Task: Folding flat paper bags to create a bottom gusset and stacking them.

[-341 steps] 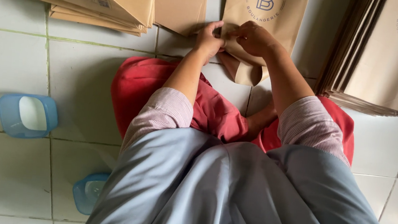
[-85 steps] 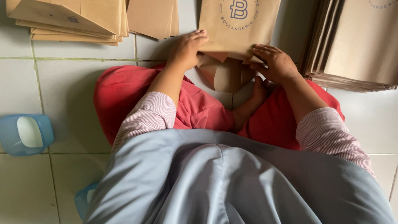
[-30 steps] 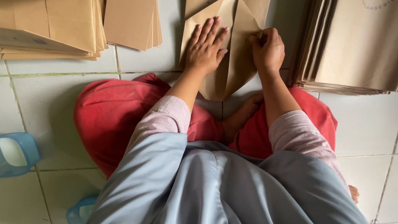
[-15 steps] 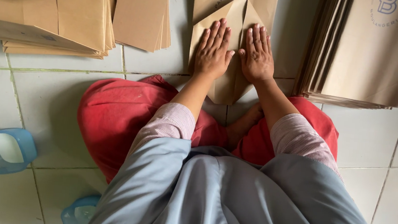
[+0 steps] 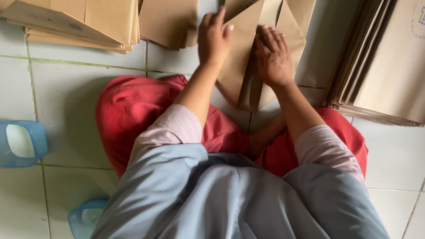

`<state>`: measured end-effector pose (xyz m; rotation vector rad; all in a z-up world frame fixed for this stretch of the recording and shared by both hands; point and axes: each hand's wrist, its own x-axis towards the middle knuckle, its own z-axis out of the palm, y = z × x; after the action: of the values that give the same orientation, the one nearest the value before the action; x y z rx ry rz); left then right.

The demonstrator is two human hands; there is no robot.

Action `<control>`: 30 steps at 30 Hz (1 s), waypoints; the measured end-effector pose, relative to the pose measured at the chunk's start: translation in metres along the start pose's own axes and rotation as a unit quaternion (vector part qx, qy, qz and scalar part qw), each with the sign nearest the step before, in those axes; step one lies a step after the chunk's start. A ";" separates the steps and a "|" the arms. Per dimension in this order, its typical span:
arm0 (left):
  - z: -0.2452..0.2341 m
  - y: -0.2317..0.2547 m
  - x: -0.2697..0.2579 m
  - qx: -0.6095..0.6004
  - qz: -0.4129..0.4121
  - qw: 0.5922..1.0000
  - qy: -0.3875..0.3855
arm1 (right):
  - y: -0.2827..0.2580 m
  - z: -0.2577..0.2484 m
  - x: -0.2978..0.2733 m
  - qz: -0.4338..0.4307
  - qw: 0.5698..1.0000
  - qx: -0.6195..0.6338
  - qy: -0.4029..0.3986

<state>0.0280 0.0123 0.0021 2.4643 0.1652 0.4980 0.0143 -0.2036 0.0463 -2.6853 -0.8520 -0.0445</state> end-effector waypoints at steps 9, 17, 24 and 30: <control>0.023 -0.032 -0.008 -0.114 -0.192 0.974 -0.029 | -0.001 0.008 0.039 0.155 0.975 0.153 0.032; 0.021 -0.025 -0.008 -0.126 -0.254 0.958 -0.043 | -0.019 -0.001 0.088 0.468 0.865 0.177 -0.042; 0.038 -0.028 -0.018 -0.089 -0.209 0.974 0.008 | -0.031 0.003 0.100 0.524 0.832 0.176 -0.039; 0.009 0.005 -0.027 -0.003 -0.102 0.995 -0.009 | -0.027 0.008 0.094 0.493 0.859 0.129 -0.044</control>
<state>0.0072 -0.0025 -0.0103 2.4108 0.4040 0.3877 0.0758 -0.1286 0.0585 -2.5404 0.5390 0.3974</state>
